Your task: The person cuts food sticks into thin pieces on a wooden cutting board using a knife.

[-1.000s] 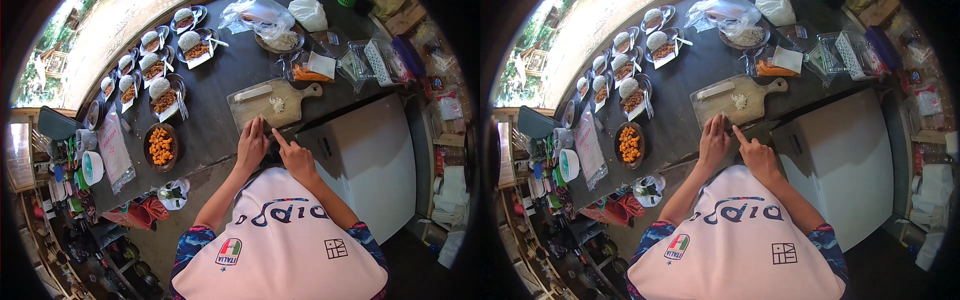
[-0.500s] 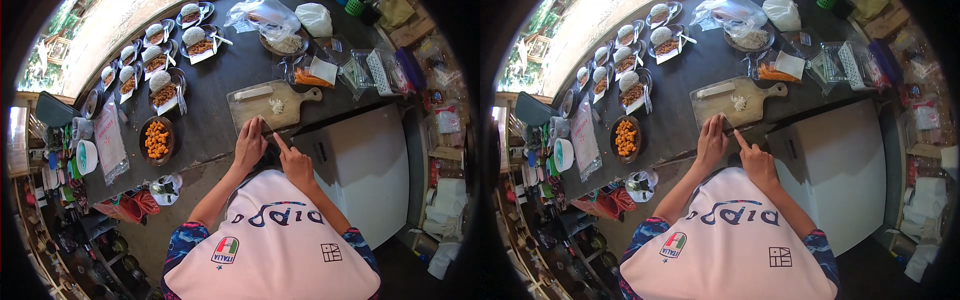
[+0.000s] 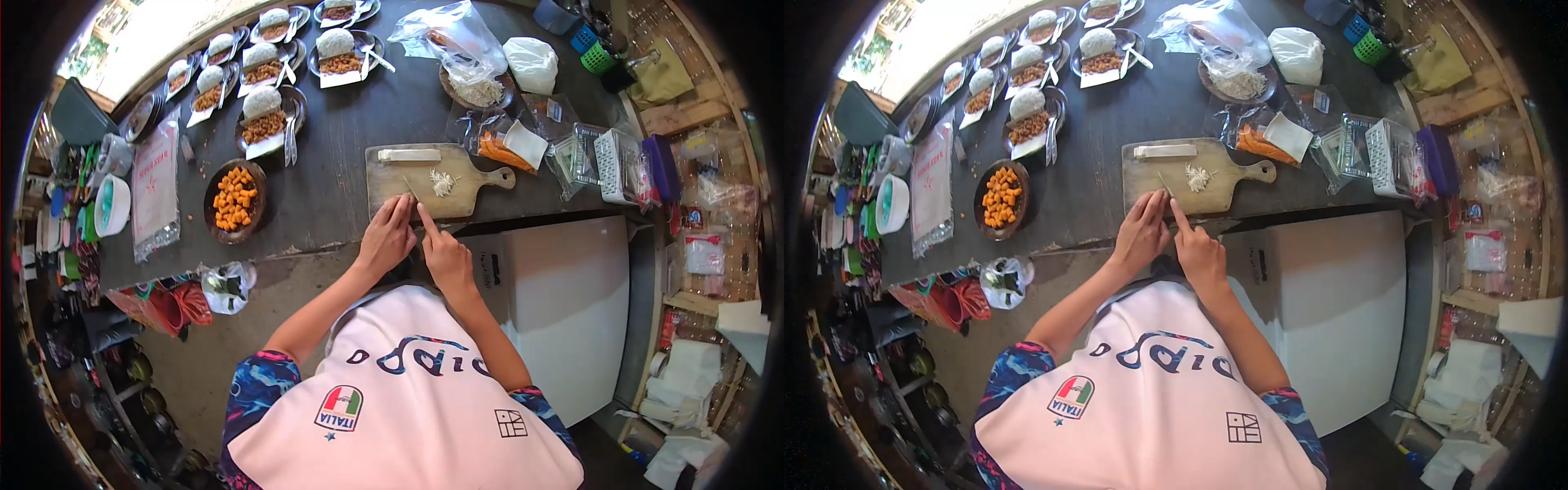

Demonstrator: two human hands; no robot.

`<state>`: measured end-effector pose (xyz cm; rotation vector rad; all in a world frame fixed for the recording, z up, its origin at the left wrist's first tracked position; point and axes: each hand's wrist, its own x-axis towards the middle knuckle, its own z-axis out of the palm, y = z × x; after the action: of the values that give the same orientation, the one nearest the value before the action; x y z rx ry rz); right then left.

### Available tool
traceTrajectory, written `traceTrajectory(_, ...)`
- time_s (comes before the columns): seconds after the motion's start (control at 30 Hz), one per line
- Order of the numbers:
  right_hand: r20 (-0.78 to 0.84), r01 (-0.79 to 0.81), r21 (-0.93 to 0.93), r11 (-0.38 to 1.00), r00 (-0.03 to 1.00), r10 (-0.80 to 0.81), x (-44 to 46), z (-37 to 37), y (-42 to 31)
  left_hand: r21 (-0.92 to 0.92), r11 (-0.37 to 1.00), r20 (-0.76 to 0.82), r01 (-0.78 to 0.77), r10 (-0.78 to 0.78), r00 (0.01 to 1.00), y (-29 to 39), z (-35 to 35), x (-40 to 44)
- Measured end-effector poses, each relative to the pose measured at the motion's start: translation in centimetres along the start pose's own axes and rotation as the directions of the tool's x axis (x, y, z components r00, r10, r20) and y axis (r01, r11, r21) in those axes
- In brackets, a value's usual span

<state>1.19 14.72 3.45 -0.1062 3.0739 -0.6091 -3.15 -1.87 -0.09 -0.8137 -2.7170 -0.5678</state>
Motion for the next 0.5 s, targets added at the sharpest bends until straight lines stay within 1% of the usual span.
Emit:
traceTrajectory(0.17,0.081,-0.035,-0.044,0.998,0.996,0.039,-3.4,-1.4,-0.1,0.039,0.999,-0.009,0.018,-0.018,1.0,0.1,0.0,0.0)
traceTrajectory(0.27,0.09,-0.051,-0.027,0.998,0.995,0.053,-3.6,-2.3,-0.1,0.045,0.998,-0.008,0.032,-0.031,0.999,0.4,-0.5,0.1)
traceTrajectory(0.37,0.089,-0.033,-0.018,0.999,0.995,0.035,-2.8,-3.0,-0.4,0.055,0.998,-0.006,0.02,-0.02,1.0,0.3,-0.6,0.1)
traceTrajectory(0.47,0.109,-0.021,-0.053,0.998,0.994,0.027,-2.7,-3.0,-0.4,0.08,0.997,-0.022,0.005,-0.004,1.0,0.3,-0.6,0.1)
traceTrajectory(0.5,0.115,-0.021,-0.028,0.999,0.993,0.024,-2.6,-2.8,-0.2,0.074,0.997,-0.017,0.009,-0.007,1.0,0.3,-0.6,0.2)
